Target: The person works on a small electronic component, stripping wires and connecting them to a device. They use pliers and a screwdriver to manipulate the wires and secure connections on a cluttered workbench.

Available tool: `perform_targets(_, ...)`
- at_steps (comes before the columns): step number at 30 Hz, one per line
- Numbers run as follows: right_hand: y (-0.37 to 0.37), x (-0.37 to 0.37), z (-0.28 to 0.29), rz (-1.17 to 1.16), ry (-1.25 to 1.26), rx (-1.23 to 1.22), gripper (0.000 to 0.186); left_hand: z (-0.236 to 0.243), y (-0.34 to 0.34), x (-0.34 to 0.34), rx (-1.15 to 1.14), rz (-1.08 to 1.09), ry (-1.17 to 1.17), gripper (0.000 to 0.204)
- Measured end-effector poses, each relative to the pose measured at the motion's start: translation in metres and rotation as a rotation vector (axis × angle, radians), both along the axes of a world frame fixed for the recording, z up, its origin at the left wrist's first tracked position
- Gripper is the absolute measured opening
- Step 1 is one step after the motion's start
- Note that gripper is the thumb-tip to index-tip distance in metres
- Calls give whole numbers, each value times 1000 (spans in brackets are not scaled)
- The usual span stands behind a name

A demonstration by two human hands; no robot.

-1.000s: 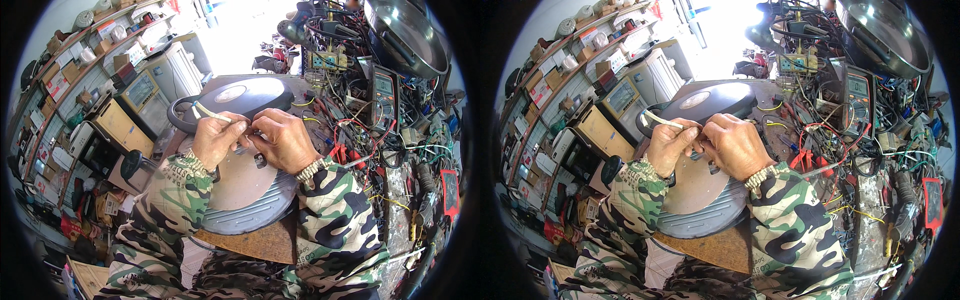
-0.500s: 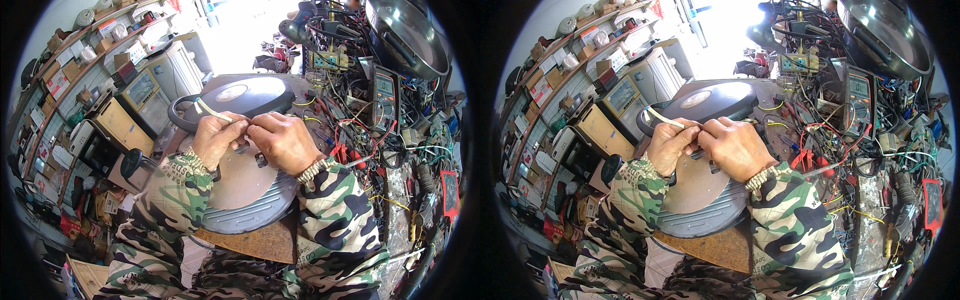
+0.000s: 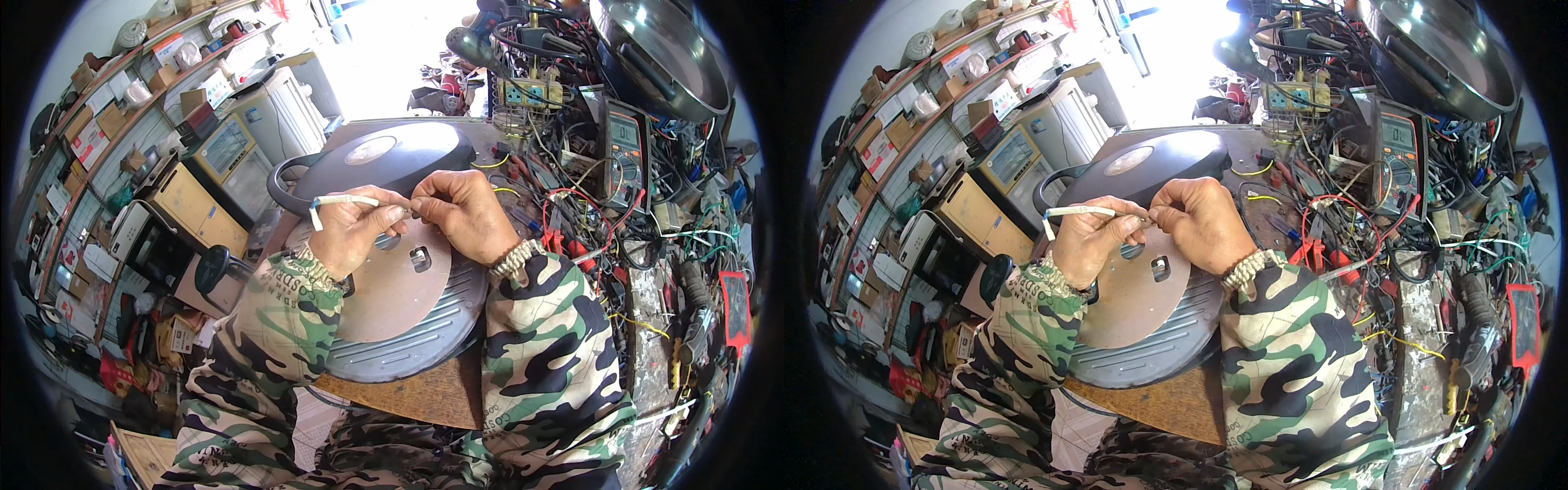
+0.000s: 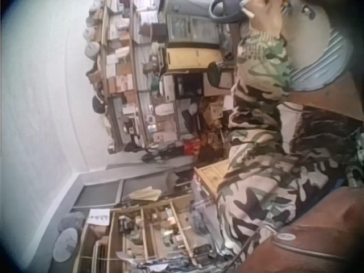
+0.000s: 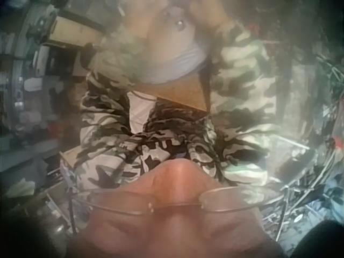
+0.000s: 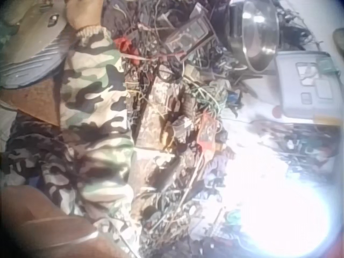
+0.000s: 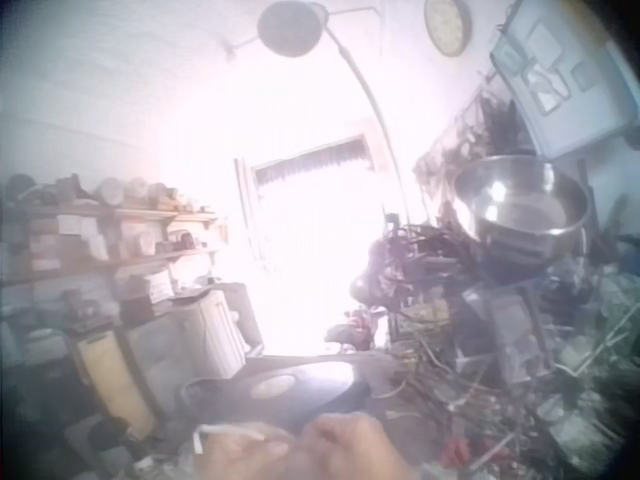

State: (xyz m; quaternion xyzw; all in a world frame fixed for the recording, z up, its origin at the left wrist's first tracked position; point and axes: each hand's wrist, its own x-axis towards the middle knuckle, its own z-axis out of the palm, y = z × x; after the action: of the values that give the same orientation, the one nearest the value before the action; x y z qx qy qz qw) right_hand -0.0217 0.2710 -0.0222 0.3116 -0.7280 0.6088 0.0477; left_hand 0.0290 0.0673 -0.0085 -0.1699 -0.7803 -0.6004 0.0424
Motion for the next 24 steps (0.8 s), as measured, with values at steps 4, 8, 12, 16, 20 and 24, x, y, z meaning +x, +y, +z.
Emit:
perform_targets(4, 1, -4, -2, 49, -62, -2, 11, 5, 3, 4, -108, 9, 41, 15)
perform_targets(8, 1, -9, -5, 96, -116, 0, 8, -6, -3, -2, -142, -63, 272, 11)
perform_targets(12, 5, -8, -2, 86, -200, -68, 7, 0, 0, -4, -307, -63, 534, 11)
perform_targets(16, 8, -8, -2, 120, -290, -163, 8, 5, 4, -8, -352, -76, 630, 10)
perform_targets(20, 7, -8, -2, 154, -346, -216, 6, -3, 1, -7, -274, -58, 542, 11)
perform_targets(24, 16, -13, -1, 238, -331, -218, 6, -3, 3, -7, -234, -99, 464, 14)
